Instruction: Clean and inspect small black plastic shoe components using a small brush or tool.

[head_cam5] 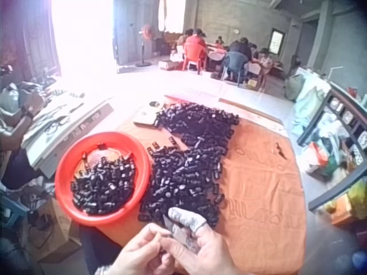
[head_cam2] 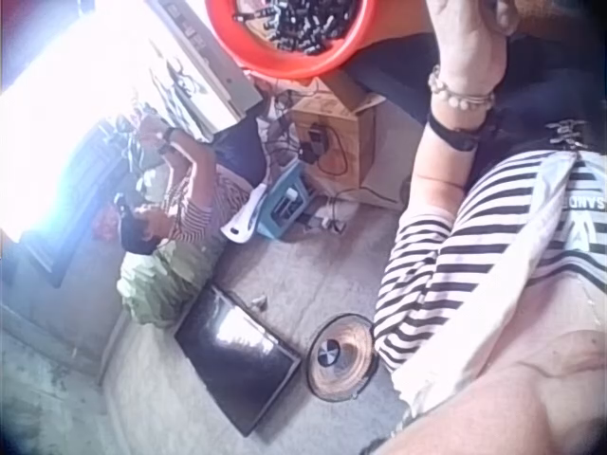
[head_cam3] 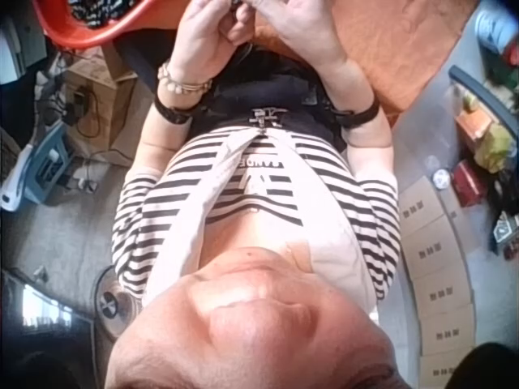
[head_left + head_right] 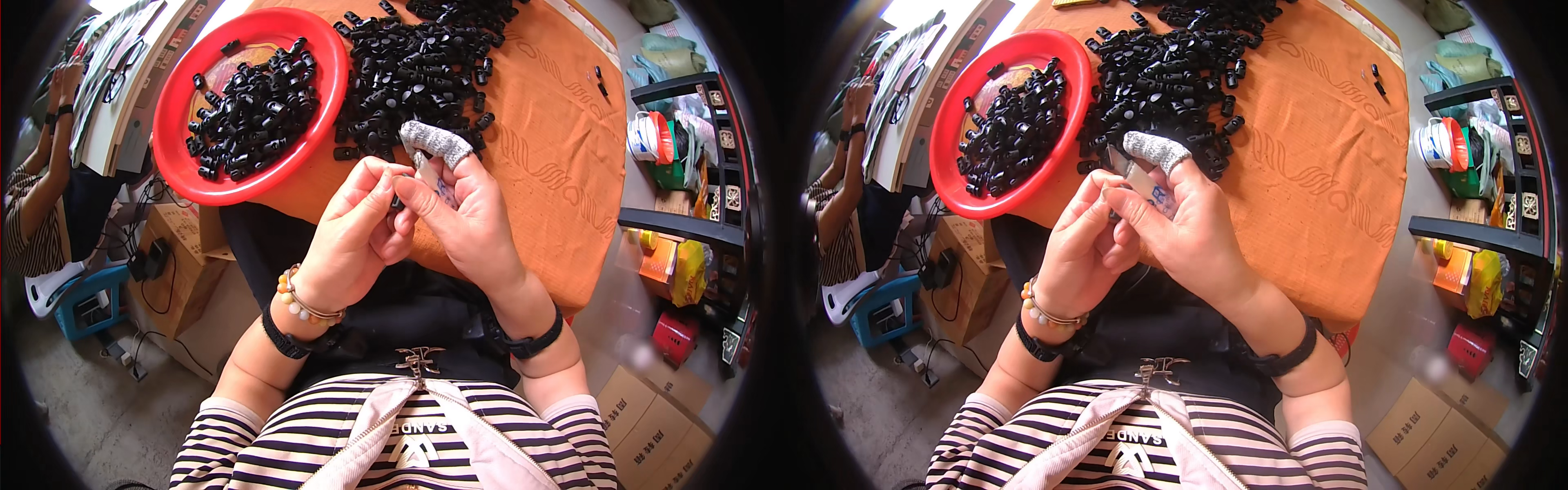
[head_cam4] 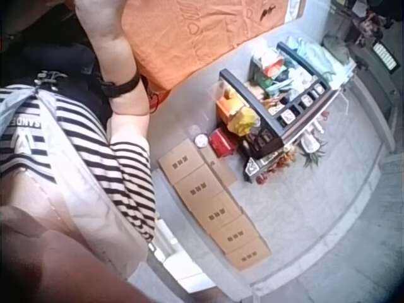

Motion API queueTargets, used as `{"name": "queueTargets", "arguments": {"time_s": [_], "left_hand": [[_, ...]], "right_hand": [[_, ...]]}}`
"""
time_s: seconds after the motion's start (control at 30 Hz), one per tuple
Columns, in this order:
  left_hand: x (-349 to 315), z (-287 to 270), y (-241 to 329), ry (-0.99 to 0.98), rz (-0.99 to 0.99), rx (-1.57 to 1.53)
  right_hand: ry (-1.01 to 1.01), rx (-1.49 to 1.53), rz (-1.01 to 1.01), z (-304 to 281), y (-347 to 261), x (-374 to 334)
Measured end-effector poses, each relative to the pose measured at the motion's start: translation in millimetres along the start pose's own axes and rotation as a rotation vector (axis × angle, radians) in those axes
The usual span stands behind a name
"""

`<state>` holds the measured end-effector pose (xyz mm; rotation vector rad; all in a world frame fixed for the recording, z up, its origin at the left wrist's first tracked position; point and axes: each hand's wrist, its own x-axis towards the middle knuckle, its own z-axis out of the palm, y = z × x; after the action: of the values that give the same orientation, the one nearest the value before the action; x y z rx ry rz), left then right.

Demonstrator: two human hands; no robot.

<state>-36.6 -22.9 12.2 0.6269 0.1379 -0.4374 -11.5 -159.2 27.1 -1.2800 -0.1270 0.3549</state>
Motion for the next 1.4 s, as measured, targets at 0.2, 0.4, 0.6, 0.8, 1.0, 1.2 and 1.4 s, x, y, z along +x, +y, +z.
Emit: {"name": "queueTargets", "arguments": {"time_s": [0.2, 0.4, 0.6, 0.8, 1.0, 1.2, 1.4], "left_hand": [[-0.2, -0.9, 0.8, 0.013, -0.027, -0.027], [-1.0, -0.6, 14.9, 0.175, 0.061, 0.004], [-0.3, -41.2, 55.9, 0.213, 0.418, 0.009], [-2.0, -42.8, 71.4, -0.009, 0.484, 0.021], [0.6, -24.5, 40.7, 0.062, 0.226, 0.136], [2.4, -7.6, 14.9, 0.076, -0.075, 0.297], [2.5, -4.7, 6.1, -0.037, -0.159, 0.324]], "right_hand": [[0.109, -0.072, -0.067, -8.5, 0.1, 0.0], [0.181, -0.17, -0.071, -33.7, -8.4, -3.9], [0.271, -0.438, -0.117, -61.3, 1.5, -13.7], [0.302, -0.808, -0.077, -50.4, 14.6, -26.9], [0.285, -0.984, -0.151, -45.5, 19.2, -25.3], [0.151, -0.246, -0.115, -42.0, 11.1, -29.3], [0.1, -0.143, -0.114, -27.0, -5.7, -31.7]]}}
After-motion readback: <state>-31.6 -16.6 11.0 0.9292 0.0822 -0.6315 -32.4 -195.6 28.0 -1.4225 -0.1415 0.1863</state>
